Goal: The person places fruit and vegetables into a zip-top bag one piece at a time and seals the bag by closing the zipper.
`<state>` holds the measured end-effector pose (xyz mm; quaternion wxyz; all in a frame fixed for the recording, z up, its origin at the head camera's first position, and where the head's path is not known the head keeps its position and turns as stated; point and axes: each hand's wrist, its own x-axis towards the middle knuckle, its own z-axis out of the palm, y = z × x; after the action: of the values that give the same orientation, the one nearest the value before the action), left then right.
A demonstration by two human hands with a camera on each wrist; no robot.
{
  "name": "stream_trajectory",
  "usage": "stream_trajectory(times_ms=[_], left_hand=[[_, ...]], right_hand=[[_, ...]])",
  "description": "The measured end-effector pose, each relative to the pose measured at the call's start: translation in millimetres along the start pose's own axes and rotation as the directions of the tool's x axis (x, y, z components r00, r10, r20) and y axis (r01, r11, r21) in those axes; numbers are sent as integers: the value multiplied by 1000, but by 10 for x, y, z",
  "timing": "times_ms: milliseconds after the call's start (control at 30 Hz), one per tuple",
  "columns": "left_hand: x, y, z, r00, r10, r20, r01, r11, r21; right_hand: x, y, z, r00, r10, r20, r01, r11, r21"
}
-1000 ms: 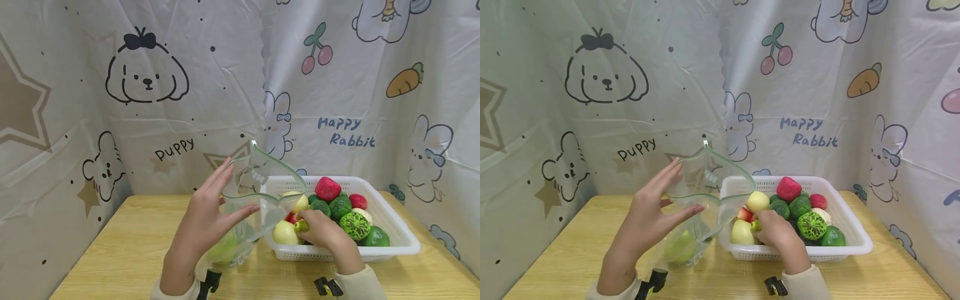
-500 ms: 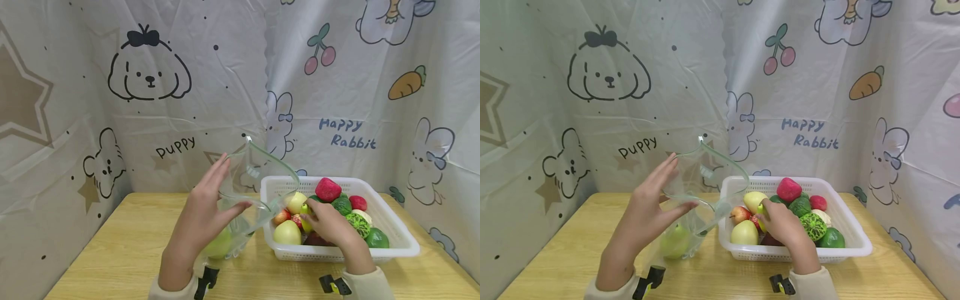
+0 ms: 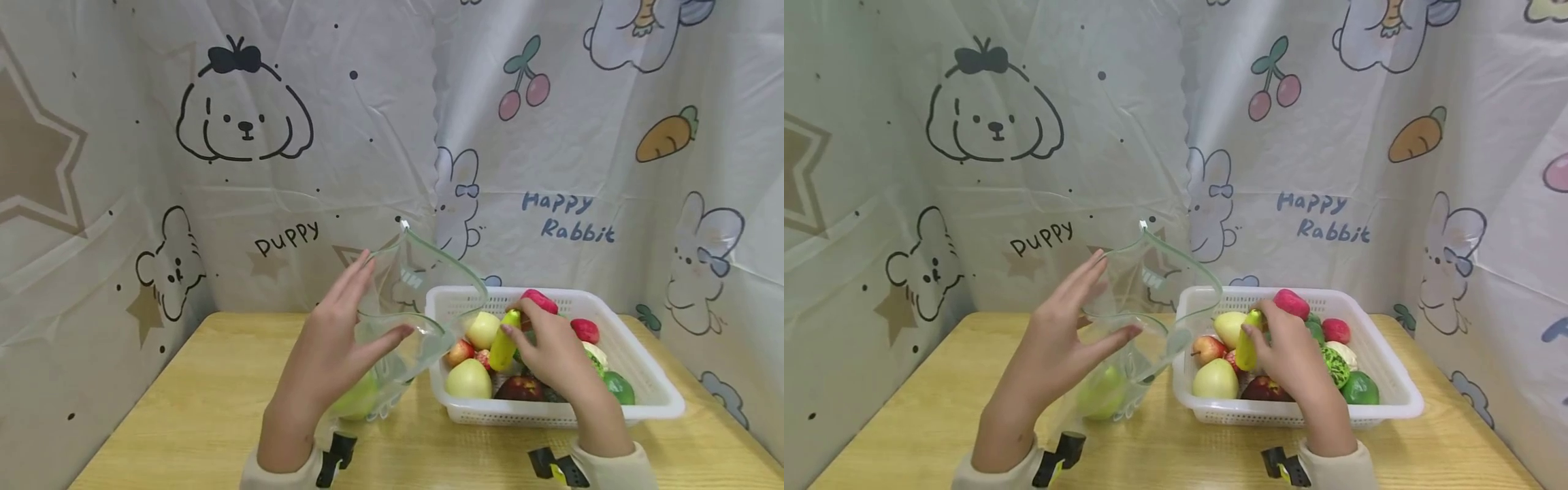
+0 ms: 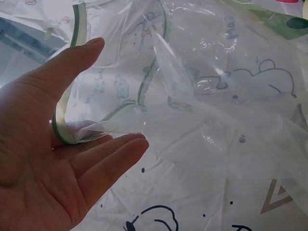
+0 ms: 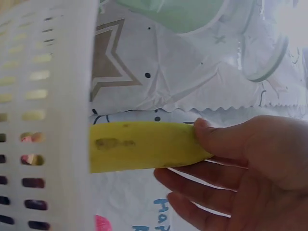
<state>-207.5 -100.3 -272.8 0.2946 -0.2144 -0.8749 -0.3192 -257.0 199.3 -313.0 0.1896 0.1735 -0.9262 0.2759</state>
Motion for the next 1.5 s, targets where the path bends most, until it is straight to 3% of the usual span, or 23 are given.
stream_trajectory(times_ms=[167, 267, 467, 633, 700, 867, 933, 1100, 1233, 1300, 1367, 1500], left_hand=[[-13, 9, 12, 1000, -17, 13, 17, 1000, 1], [-9, 8, 7, 1000, -11, 5, 11, 1000, 15], [11, 12, -1, 1000, -3, 10, 3, 1000, 25], [18, 38, 10, 1000, -14, 22, 13, 999, 30], [22, 46, 14, 1000, -11, 20, 10, 999, 34], [30, 54, 32, 1000, 0, 17, -1, 999, 39], [25, 50, 37, 1000, -2, 15, 2, 999, 40], [8, 28, 36, 1000, -6, -2, 6, 999, 41], [2, 16, 30, 1000, 0, -10, 0, 999, 42], [3, 17, 33, 1000, 3, -7, -2, 999, 41], [8, 22, 39, 1000, 7, -1, -7, 999, 39], [9, 30, 40, 1000, 16, 0, -16, 999, 45]], right_hand=[[-36, -112, -76, 994, -3, -112, 8, 999, 43], [-52, -193, -135, 976, -16, -216, 30, 998, 61], [-98, -360, -287, 899, -31, -438, 116, 979, 170], [-151, -466, -352, 818, -45, -573, 242, 931, 272], [-160, -498, -353, 798, -53, -600, 315, 886, 340], [-160, -558, -324, 798, -126, -589, 510, 661, 550], [-159, -583, -301, 803, -180, -568, 547, 600, 584], [-160, -653, -240, 836, -263, -481, 531, 607, 591], [-177, -686, -207, 890, -264, -371, 445, 678, 585], [-186, -688, -194, 907, -264, -328, 411, 724, 554], [-187, -684, -184, 916, -262, -304, 391, 753, 530], [-175, -685, -148, 919, -267, -289, 384, 766, 516]])
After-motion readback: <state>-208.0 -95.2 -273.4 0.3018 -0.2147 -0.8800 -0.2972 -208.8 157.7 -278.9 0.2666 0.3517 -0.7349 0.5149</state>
